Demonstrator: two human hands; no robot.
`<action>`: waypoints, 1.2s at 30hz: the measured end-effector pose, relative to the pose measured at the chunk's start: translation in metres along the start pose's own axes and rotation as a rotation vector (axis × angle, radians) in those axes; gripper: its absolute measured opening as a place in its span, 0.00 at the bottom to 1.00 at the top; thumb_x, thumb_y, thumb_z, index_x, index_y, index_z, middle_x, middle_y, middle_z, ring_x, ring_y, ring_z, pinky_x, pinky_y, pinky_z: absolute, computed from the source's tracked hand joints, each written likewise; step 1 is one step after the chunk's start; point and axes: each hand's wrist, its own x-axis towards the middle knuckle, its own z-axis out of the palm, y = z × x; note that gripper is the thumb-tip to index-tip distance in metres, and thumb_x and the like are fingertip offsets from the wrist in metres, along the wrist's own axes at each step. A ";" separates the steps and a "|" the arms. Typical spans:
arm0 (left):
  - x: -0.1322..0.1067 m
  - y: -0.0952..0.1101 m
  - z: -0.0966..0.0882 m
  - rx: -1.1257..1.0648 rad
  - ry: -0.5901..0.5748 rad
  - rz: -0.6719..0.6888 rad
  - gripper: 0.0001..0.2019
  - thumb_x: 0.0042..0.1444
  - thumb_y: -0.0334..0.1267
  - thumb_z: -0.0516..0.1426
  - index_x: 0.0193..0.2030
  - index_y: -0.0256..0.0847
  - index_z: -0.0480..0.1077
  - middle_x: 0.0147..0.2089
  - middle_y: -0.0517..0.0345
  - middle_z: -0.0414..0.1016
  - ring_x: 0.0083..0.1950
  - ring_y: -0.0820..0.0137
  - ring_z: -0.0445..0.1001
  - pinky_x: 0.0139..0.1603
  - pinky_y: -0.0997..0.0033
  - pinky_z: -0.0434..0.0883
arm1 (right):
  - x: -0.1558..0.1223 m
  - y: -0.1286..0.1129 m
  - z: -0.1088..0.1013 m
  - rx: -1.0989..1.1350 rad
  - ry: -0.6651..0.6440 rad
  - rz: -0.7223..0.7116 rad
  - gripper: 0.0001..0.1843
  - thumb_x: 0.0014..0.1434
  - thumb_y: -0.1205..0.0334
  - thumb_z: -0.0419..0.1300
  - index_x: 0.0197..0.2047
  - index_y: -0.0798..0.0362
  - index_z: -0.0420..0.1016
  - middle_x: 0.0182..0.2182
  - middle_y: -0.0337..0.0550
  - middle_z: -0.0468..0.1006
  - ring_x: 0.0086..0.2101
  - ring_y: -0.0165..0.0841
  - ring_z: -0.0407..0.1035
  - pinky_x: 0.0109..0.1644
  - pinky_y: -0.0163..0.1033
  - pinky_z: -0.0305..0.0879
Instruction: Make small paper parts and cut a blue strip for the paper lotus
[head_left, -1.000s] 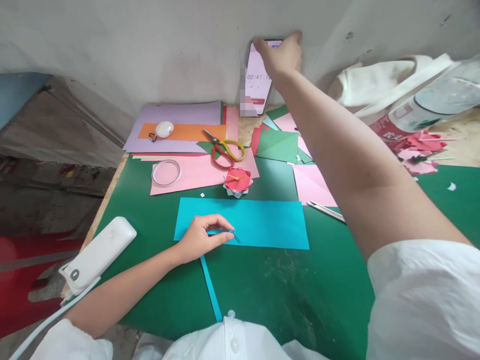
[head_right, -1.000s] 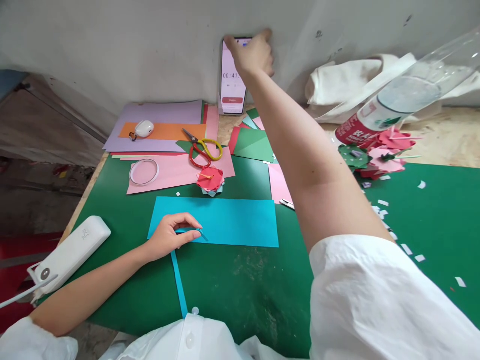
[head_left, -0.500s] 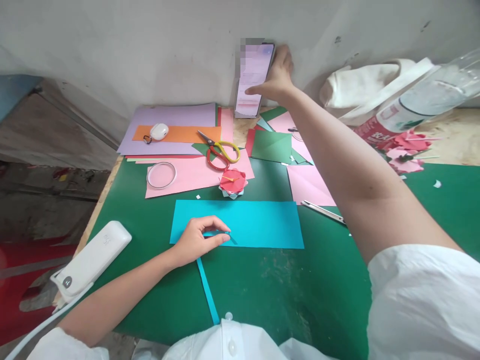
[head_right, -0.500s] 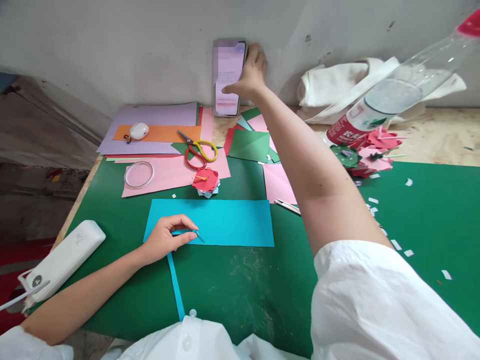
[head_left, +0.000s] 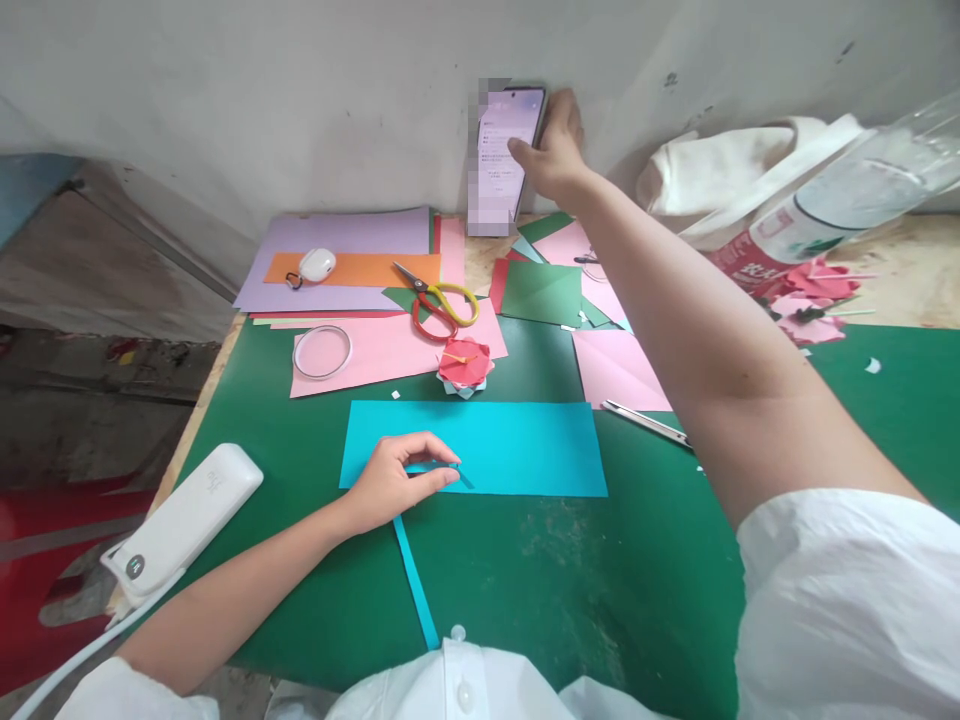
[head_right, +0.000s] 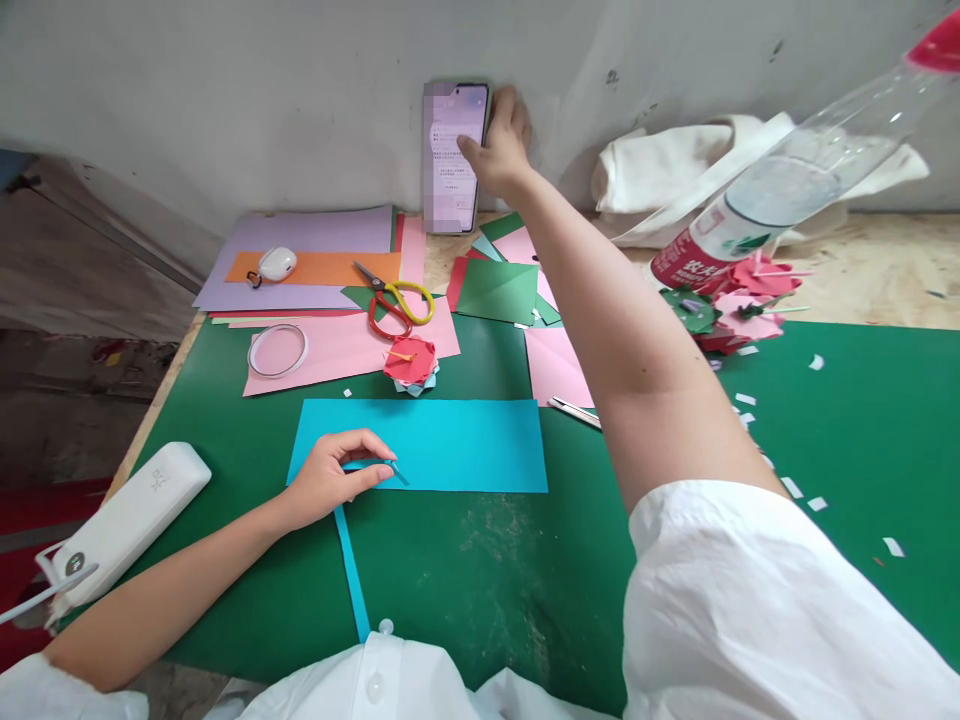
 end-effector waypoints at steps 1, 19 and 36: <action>0.000 0.000 0.000 -0.001 -0.001 -0.001 0.09 0.49 0.41 0.65 0.32 0.38 0.77 0.35 0.56 0.82 0.38 0.71 0.79 0.42 0.75 0.76 | 0.000 -0.001 0.001 0.002 0.006 0.005 0.22 0.67 0.54 0.59 0.59 0.56 0.67 0.56 0.51 0.70 0.53 0.38 0.69 0.57 0.52 0.70; 0.000 0.000 0.000 0.004 0.000 -0.008 0.09 0.49 0.41 0.65 0.33 0.37 0.77 0.35 0.56 0.81 0.38 0.73 0.78 0.41 0.78 0.75 | 0.003 0.001 0.002 0.106 0.011 0.041 0.21 0.68 0.55 0.58 0.59 0.58 0.67 0.55 0.51 0.70 0.52 0.36 0.69 0.56 0.50 0.71; -0.001 0.000 0.001 -0.008 -0.001 -0.013 0.08 0.49 0.40 0.65 0.33 0.38 0.77 0.35 0.57 0.82 0.38 0.74 0.78 0.40 0.79 0.75 | 0.004 0.011 0.004 0.167 -0.032 -0.024 0.23 0.69 0.56 0.57 0.61 0.61 0.64 0.57 0.55 0.67 0.52 0.34 0.68 0.57 0.51 0.68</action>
